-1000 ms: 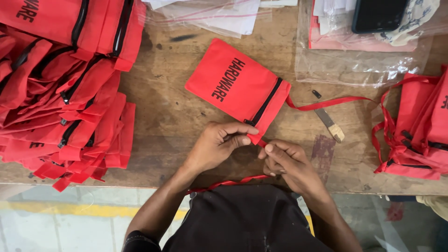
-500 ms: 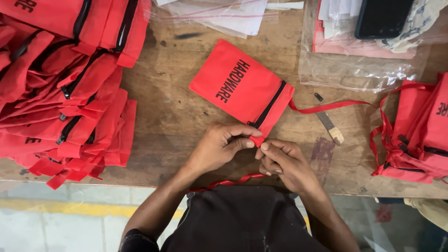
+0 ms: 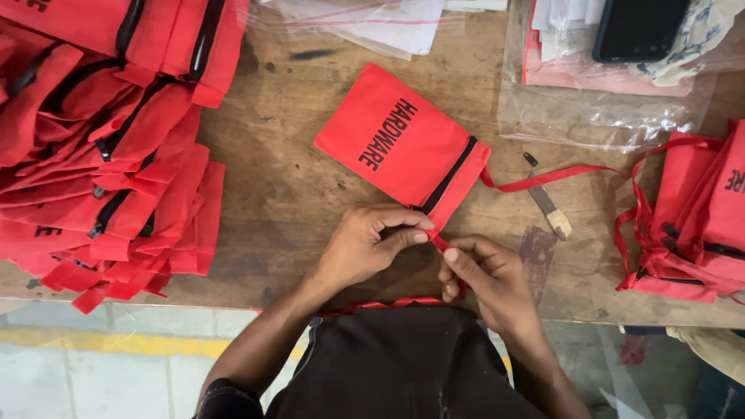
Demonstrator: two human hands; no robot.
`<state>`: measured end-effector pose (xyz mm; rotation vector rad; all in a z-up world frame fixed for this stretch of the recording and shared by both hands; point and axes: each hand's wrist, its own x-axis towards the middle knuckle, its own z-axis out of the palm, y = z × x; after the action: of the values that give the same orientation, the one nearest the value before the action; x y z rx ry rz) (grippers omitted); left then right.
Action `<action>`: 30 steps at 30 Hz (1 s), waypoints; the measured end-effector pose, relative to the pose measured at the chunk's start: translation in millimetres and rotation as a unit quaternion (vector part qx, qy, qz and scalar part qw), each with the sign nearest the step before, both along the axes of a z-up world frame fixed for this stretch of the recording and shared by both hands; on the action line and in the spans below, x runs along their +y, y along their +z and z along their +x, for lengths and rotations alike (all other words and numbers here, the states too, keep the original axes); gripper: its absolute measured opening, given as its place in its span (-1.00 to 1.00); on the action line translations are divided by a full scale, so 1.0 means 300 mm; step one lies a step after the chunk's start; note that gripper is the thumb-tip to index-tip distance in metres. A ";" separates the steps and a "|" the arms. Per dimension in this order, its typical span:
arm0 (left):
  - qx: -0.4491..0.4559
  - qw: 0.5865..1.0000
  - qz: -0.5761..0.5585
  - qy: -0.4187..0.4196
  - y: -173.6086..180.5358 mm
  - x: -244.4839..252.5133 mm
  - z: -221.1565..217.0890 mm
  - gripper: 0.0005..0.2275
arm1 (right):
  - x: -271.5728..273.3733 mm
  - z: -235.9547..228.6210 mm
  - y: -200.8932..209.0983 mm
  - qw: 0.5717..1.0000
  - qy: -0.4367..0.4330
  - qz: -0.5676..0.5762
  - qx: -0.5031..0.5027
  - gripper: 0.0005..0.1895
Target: Threading red ribbons into small red fabric hardware pouches to create drawstrings.
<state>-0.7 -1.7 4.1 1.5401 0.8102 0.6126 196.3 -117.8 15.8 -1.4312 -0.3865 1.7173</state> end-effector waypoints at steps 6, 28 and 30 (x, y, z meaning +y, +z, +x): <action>0.023 0.999 -0.007 -0.025 0.006 0.011 0.001 -0.80 | -0.013 0.001 -0.028 0.999 -0.029 0.021 -0.020 -0.78; 0.028 0.999 -0.030 -0.034 0.011 0.007 -0.005 -0.71 | 0.011 -0.015 -0.047 0.998 -0.027 0.039 0.034 -0.78; 0.036 0.997 -0.063 -0.033 0.006 0.001 -0.008 -0.70 | 0.015 -0.017 -0.051 0.998 -0.023 0.042 0.034 -0.77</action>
<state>-3.1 -1.3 6.1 1.4752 0.8334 0.4516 191.3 -113.3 0.6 -1.3092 -0.3814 1.6893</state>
